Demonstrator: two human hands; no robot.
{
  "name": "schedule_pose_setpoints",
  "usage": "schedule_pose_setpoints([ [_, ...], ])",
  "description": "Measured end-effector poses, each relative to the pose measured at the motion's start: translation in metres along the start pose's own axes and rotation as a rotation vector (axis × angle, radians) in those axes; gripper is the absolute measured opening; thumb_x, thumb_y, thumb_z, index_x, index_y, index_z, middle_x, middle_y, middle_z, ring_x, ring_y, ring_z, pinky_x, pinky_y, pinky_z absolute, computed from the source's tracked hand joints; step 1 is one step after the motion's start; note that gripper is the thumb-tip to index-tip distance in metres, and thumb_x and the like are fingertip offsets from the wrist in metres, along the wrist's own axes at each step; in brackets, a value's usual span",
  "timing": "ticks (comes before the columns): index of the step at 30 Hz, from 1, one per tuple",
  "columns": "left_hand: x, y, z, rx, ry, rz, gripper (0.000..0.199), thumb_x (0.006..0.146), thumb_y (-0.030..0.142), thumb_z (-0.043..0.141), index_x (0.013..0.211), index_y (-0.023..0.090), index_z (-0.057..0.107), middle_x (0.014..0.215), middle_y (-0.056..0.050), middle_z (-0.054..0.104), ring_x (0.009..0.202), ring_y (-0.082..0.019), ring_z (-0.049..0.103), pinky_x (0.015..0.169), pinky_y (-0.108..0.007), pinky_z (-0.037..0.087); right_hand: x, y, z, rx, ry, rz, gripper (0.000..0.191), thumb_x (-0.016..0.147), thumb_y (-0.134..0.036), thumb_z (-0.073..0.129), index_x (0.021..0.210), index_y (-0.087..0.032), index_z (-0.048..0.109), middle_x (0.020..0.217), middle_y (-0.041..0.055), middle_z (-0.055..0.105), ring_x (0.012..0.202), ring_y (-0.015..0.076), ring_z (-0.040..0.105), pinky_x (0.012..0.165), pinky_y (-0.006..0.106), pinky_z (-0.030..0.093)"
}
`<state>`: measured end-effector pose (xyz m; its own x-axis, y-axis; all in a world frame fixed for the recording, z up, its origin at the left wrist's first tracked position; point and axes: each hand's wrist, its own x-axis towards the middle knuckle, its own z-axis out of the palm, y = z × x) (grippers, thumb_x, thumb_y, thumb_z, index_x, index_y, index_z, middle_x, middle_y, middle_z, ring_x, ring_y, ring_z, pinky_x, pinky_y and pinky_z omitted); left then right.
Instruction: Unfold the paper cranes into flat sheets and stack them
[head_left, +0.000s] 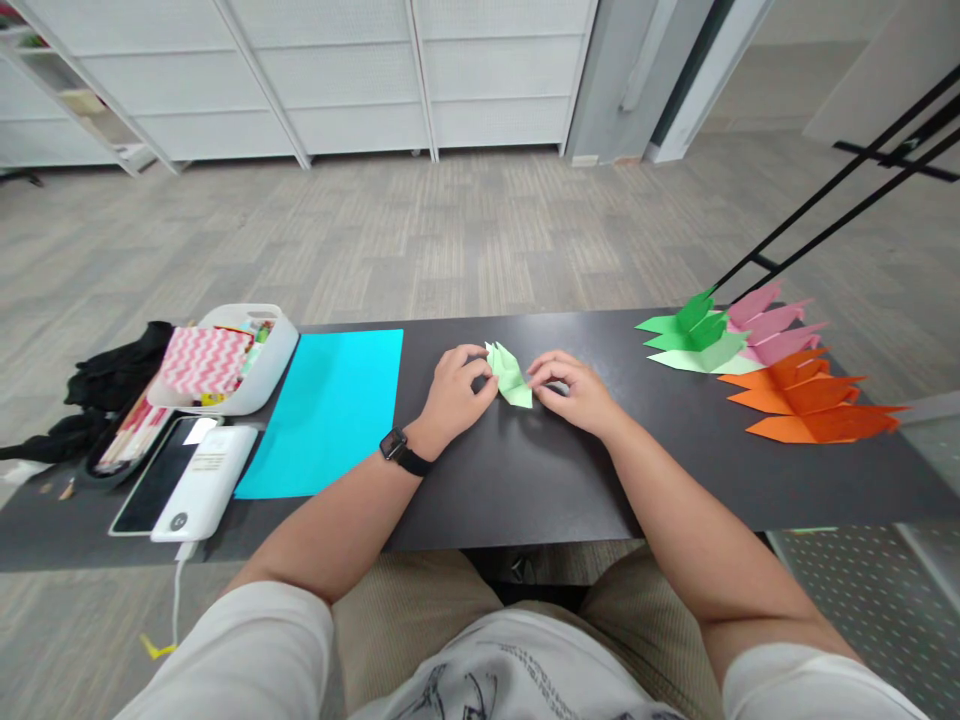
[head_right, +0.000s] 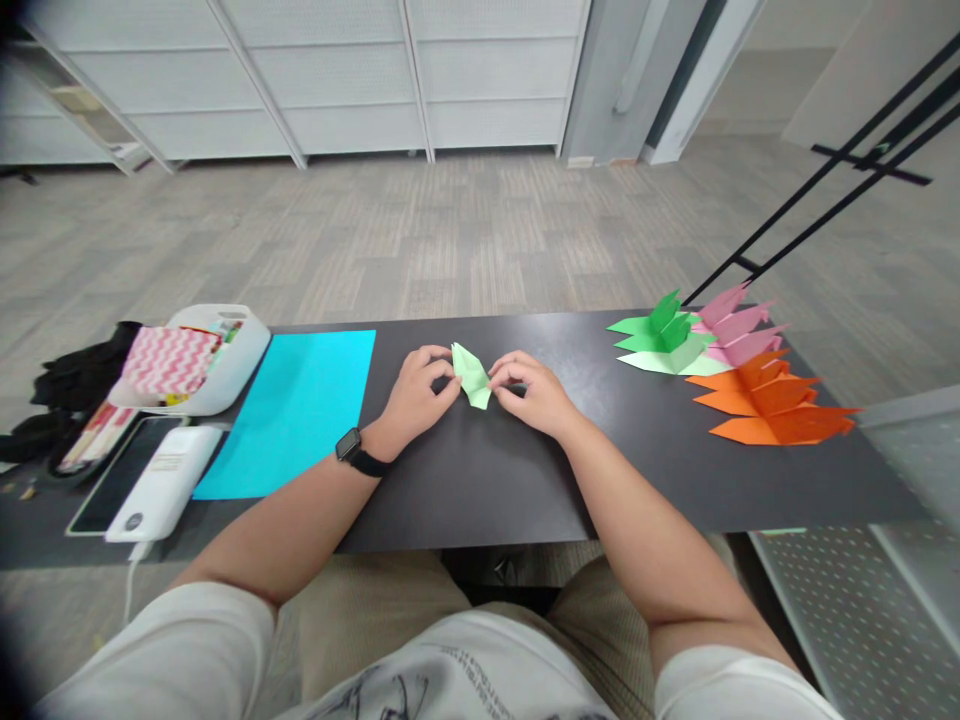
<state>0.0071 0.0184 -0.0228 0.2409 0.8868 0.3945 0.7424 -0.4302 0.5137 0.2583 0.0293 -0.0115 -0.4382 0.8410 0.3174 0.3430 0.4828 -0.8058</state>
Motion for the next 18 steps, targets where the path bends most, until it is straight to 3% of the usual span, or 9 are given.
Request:
schedule_pose_setpoints([
  [3, 0.0, 0.002, -0.002, 0.03, -0.012, -0.003, 0.014, 0.099, 0.028, 0.064, 0.086, 0.023, 0.069, 0.127, -0.008, 0.071, 0.124, -0.025, 0.065, 0.116, -0.048, 0.05, -0.001, -0.005, -0.003, -0.047, -0.199, -0.004, 0.026, 0.1, -0.028, 0.053, 0.092, -0.025, 0.078, 0.099, 0.005, 0.078, 0.094, 0.0216, 0.073, 0.092, 0.04, 0.056],
  [6, -0.001, 0.008, -0.005, 0.052, -0.04, 0.069, 0.013, 0.098, 0.026, 0.064, 0.087, 0.023, 0.07, 0.126, -0.007, 0.072, 0.124, -0.024, 0.066, 0.125, -0.051, 0.042, -0.002, -0.006, -0.001, -0.145, -0.289, 0.029, 0.029, 0.106, -0.037, 0.052, 0.102, -0.026, 0.079, 0.094, 0.0038, 0.079, 0.088, 0.0213, 0.073, 0.086, 0.037, 0.054],
  [9, -0.004, 0.014, -0.009, 0.052, -0.093, 0.16, 0.014, 0.1, 0.027, 0.062, 0.09, 0.025, 0.072, 0.127, -0.004, 0.075, 0.129, -0.023, 0.066, 0.136, -0.055, 0.027, -0.003, -0.006, 0.004, -0.283, -0.286, 0.014, 0.027, 0.102, -0.048, 0.065, 0.11, -0.025, 0.077, 0.096, 0.0048, 0.078, 0.088, 0.0227, 0.071, 0.084, 0.037, 0.051],
  [13, -0.007, 0.019, -0.012, 0.037, -0.218, 0.232, 0.02, 0.105, 0.031, 0.057, 0.102, 0.028, 0.076, 0.128, -0.002, 0.079, 0.142, -0.026, 0.062, 0.14, -0.062, 0.012, -0.004, -0.006, 0.01, -0.526, -0.234, 0.008, 0.037, 0.09, -0.056, 0.081, 0.105, -0.023, 0.073, 0.109, 0.01, 0.078, 0.104, 0.0309, 0.069, 0.091, 0.043, 0.047],
  [16, -0.009, 0.02, -0.012, 0.036, -0.251, 0.259, 0.027, 0.108, 0.027, 0.051, 0.118, 0.029, 0.076, 0.134, -0.001, 0.079, 0.149, -0.028, 0.057, 0.138, -0.069, 0.0, -0.003, -0.008, 0.013, -0.63, -0.191, 0.025, 0.035, 0.093, -0.055, 0.079, 0.104, -0.022, 0.072, 0.113, 0.0127, 0.078, 0.107, 0.0336, 0.068, 0.091, 0.044, 0.044],
  [18, -0.01, 0.021, -0.012, 0.03, -0.268, 0.269, 0.032, 0.109, 0.024, 0.049, 0.129, 0.03, 0.074, 0.139, -0.001, 0.077, 0.147, -0.028, 0.061, 0.137, -0.07, 0.0, -0.002, -0.009, 0.014, -0.661, -0.153, 0.044, 0.027, 0.098, -0.049, 0.074, 0.105, -0.022, 0.073, 0.115, 0.0126, 0.078, 0.108, 0.0332, 0.068, 0.092, 0.044, 0.043],
])
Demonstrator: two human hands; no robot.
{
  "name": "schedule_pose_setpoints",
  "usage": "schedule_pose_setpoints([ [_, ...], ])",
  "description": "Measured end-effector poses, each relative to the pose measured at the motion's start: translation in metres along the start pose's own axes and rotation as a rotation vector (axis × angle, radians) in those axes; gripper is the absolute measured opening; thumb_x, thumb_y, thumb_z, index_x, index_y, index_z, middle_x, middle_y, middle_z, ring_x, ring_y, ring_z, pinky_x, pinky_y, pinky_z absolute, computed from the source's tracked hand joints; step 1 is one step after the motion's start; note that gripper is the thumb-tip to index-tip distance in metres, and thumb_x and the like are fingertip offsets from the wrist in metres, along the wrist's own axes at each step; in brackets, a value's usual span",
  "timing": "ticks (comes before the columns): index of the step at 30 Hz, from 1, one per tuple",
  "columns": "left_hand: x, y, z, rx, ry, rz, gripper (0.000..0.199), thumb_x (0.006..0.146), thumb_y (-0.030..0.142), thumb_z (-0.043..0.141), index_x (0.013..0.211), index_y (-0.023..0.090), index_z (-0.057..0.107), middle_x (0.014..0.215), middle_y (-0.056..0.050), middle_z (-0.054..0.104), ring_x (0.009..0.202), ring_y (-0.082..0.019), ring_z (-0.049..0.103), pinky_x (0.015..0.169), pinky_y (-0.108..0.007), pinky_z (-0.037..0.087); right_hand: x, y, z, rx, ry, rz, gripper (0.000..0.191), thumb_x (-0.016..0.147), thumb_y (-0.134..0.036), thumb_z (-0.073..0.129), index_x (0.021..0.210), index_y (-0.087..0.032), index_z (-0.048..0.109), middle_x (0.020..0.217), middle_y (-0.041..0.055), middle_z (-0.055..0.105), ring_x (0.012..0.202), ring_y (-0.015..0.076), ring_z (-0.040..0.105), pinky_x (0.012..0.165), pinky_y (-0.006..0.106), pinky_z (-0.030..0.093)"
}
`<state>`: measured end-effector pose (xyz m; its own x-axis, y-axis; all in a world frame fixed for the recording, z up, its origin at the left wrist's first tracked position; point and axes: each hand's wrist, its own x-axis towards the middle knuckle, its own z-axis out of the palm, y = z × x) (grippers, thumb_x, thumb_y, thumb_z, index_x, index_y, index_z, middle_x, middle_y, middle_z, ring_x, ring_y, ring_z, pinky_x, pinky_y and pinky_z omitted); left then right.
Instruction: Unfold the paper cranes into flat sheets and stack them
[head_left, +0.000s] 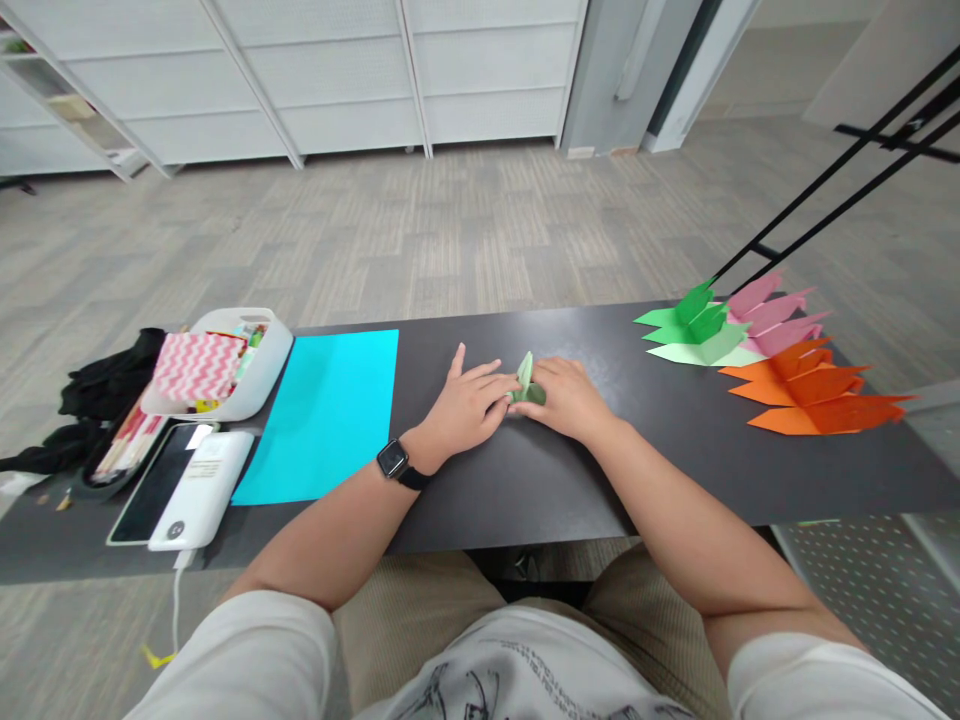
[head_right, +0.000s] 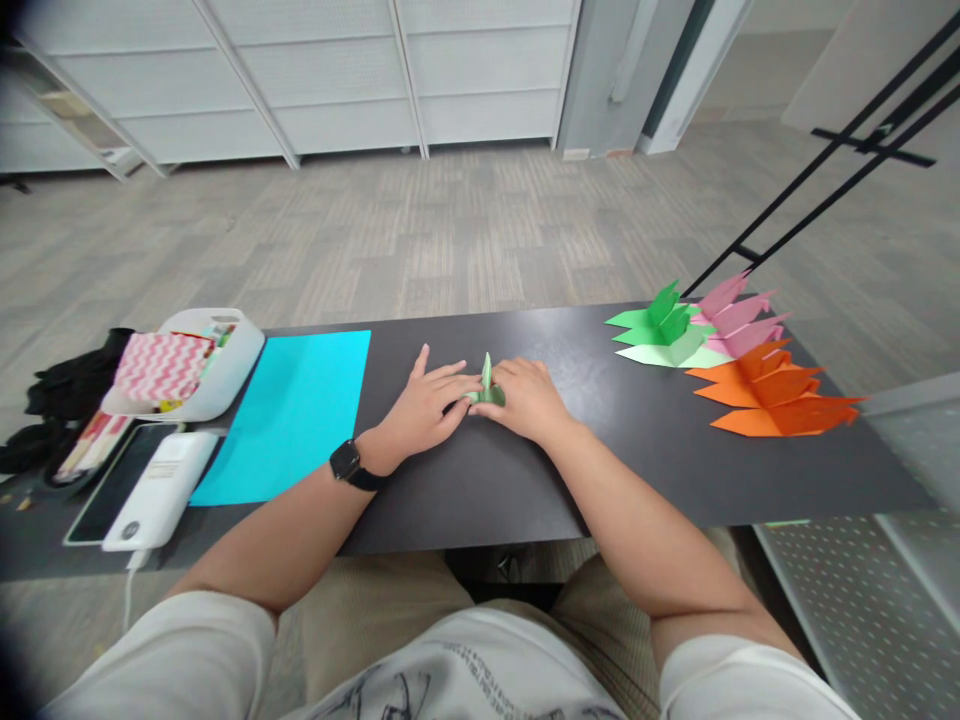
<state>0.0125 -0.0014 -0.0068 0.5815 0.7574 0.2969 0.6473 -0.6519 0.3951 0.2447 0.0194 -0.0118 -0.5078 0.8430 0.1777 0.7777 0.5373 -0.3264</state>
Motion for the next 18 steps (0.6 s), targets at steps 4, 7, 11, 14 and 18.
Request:
schedule_pose_setpoints([
  [4, 0.0, 0.001, 0.0, -0.019, -0.029, -0.029, 0.039, 0.109, 0.018, 0.044, 0.135, 0.028, 0.071, 0.142, -0.003, 0.075, 0.13, -0.023, 0.071, 0.138, -0.064, 0.013, 0.001, 0.0, -0.001, 0.021, 0.03, 0.09, 0.016, 0.1, -0.036, 0.067, 0.101, -0.022, 0.075, 0.109, 0.0099, 0.079, 0.105, 0.0303, 0.068, 0.09, 0.041, 0.042],
  [7, 0.001, 0.001, -0.001, 0.019, 0.0, -0.091, 0.032, 0.109, 0.024, 0.047, 0.123, 0.027, 0.077, 0.125, -0.004, 0.081, 0.119, -0.023, 0.074, 0.134, -0.06, 0.024, 0.001, 0.003, -0.003, 0.05, 0.116, 0.193, 0.016, 0.1, -0.032, 0.064, 0.098, -0.022, 0.076, 0.106, 0.0101, 0.079, 0.102, 0.0298, 0.068, 0.088, 0.04, 0.042],
  [11, 0.001, 0.002, -0.002, 0.013, -0.073, -0.012, 0.023, 0.106, 0.029, 0.058, 0.107, 0.028, 0.081, 0.107, -0.003, 0.082, 0.105, -0.023, 0.072, 0.121, -0.053, 0.04, 0.002, 0.009, -0.003, 0.075, 0.194, 0.267, 0.017, 0.099, -0.033, 0.065, 0.091, -0.021, 0.074, 0.098, 0.0101, 0.077, 0.095, 0.0294, 0.067, 0.083, 0.039, 0.043],
  [14, 0.002, 0.0, -0.001, -0.005, -0.08, 0.007, 0.018, 0.103, 0.033, 0.065, 0.098, 0.026, 0.08, 0.102, -0.004, 0.079, 0.099, -0.024, 0.069, 0.106, -0.049, 0.047, 0.003, 0.014, -0.001, 0.138, 0.15, 0.205, 0.019, 0.099, -0.032, 0.065, 0.085, -0.021, 0.071, 0.087, 0.0077, 0.072, 0.084, 0.0259, 0.066, 0.077, 0.037, 0.044],
  [18, 0.005, -0.006, -0.001, -0.174, 0.166, -0.13, 0.018, 0.097, 0.035, 0.076, 0.106, 0.02, 0.074, 0.104, -0.006, 0.074, 0.097, -0.023, 0.068, 0.095, -0.041, 0.053, 0.003, 0.016, 0.003, 0.248, 0.083, -0.002, 0.015, 0.101, -0.029, 0.065, 0.09, -0.023, 0.072, 0.091, 0.0059, 0.073, 0.089, 0.0242, 0.067, 0.083, 0.036, 0.046],
])
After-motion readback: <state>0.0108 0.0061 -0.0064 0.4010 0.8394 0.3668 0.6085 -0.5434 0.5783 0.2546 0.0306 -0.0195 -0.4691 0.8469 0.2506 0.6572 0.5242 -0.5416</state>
